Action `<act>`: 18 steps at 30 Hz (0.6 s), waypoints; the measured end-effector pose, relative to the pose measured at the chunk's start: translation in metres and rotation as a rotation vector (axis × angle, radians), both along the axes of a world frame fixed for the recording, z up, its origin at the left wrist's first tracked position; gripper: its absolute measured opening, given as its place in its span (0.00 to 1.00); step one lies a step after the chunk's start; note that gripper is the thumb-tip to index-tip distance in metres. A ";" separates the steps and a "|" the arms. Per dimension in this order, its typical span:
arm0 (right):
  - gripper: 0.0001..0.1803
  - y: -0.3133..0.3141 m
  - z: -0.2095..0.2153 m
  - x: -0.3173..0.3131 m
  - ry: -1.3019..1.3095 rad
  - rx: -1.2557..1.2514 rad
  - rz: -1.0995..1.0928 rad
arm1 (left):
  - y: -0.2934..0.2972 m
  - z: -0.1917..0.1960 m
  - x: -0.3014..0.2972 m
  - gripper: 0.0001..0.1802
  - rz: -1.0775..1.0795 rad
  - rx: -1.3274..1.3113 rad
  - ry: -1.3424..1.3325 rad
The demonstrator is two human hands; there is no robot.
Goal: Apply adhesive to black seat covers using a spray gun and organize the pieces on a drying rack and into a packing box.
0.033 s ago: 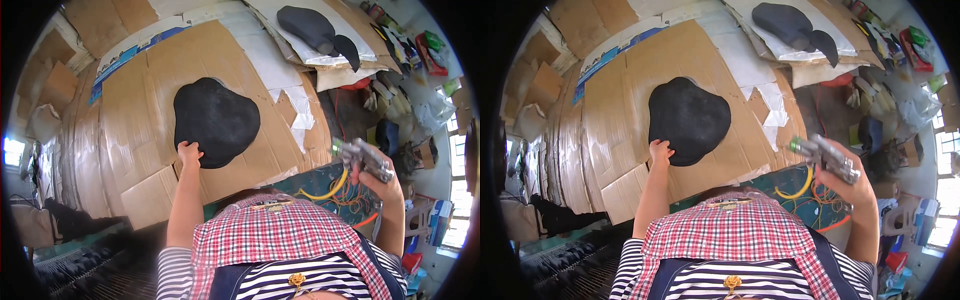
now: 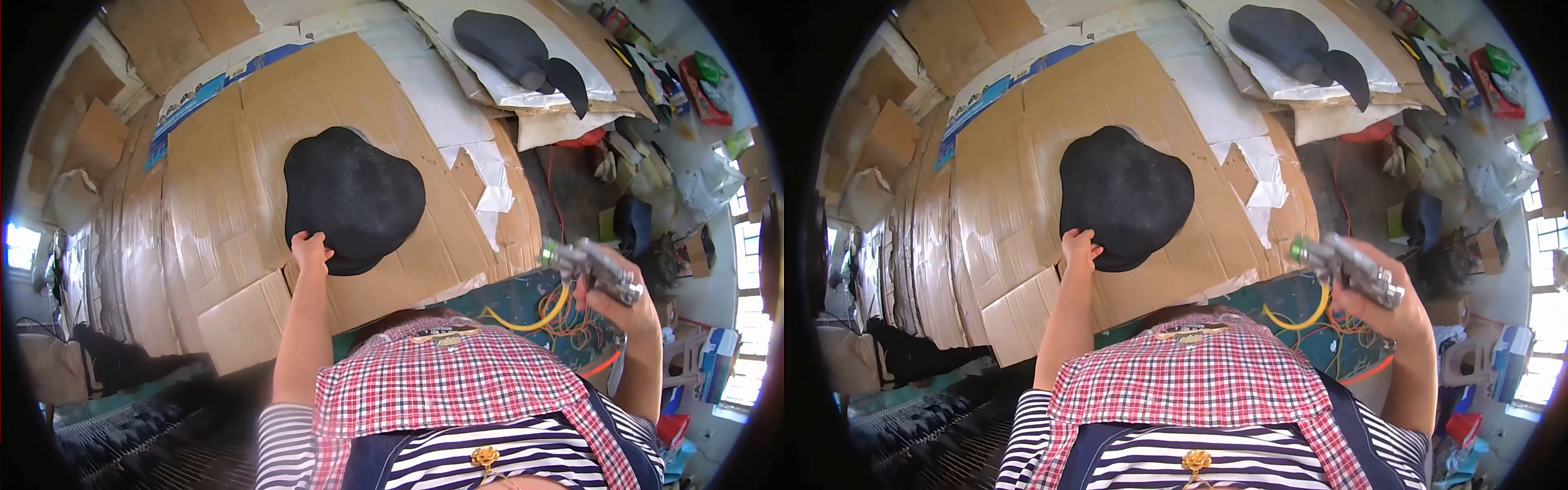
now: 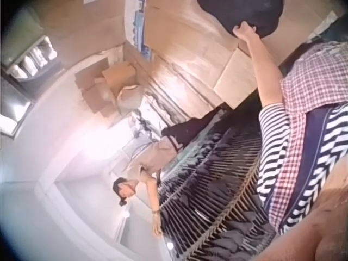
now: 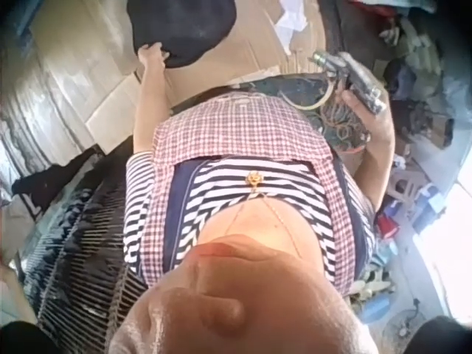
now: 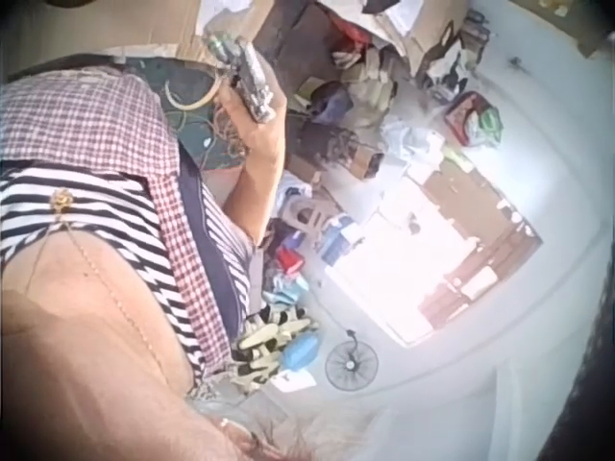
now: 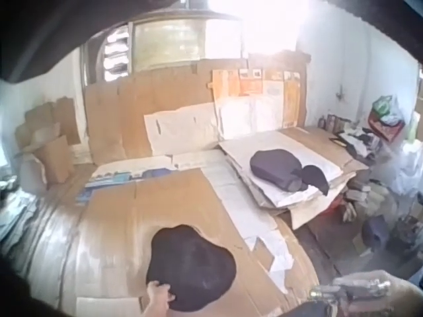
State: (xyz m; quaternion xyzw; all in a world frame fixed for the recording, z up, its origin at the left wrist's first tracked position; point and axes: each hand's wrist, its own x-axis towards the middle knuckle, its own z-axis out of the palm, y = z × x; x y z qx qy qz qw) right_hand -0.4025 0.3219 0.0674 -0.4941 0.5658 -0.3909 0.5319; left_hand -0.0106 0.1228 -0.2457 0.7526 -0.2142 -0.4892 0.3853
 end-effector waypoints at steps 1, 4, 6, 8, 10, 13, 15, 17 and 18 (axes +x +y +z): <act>0.33 0.006 -0.002 -0.004 -0.010 0.030 0.034 | 0.003 0.004 -0.004 0.21 -0.005 0.031 0.118; 0.31 0.004 0.002 0.005 -0.048 0.119 0.104 | 0.007 0.011 -0.013 0.24 -0.070 0.054 0.098; 0.32 -0.004 -0.003 0.016 -0.058 0.118 0.081 | 0.009 0.009 -0.014 0.26 -0.108 0.048 0.051; 0.32 -0.018 -0.012 0.022 -0.150 -0.079 -0.041 | 0.008 0.008 -0.016 0.28 -0.022 0.043 0.038; 0.33 -0.021 -0.013 0.020 -0.148 -0.079 -0.098 | 0.009 0.009 -0.015 0.29 -0.010 0.040 0.087; 0.33 -0.015 -0.017 0.000 -0.114 -0.074 -0.097 | 0.009 0.014 -0.015 0.30 0.019 0.020 0.181; 0.33 -0.007 -0.020 -0.012 -0.003 0.030 0.095 | 0.010 0.022 -0.017 0.30 0.046 0.003 0.222; 0.33 -0.014 -0.022 -0.009 -0.015 0.015 0.060 | 0.011 0.026 -0.022 0.29 0.082 -0.009 0.230; 0.34 -0.018 -0.023 -0.006 -0.024 -0.003 0.019 | 0.010 0.028 -0.022 0.29 0.091 -0.007 0.226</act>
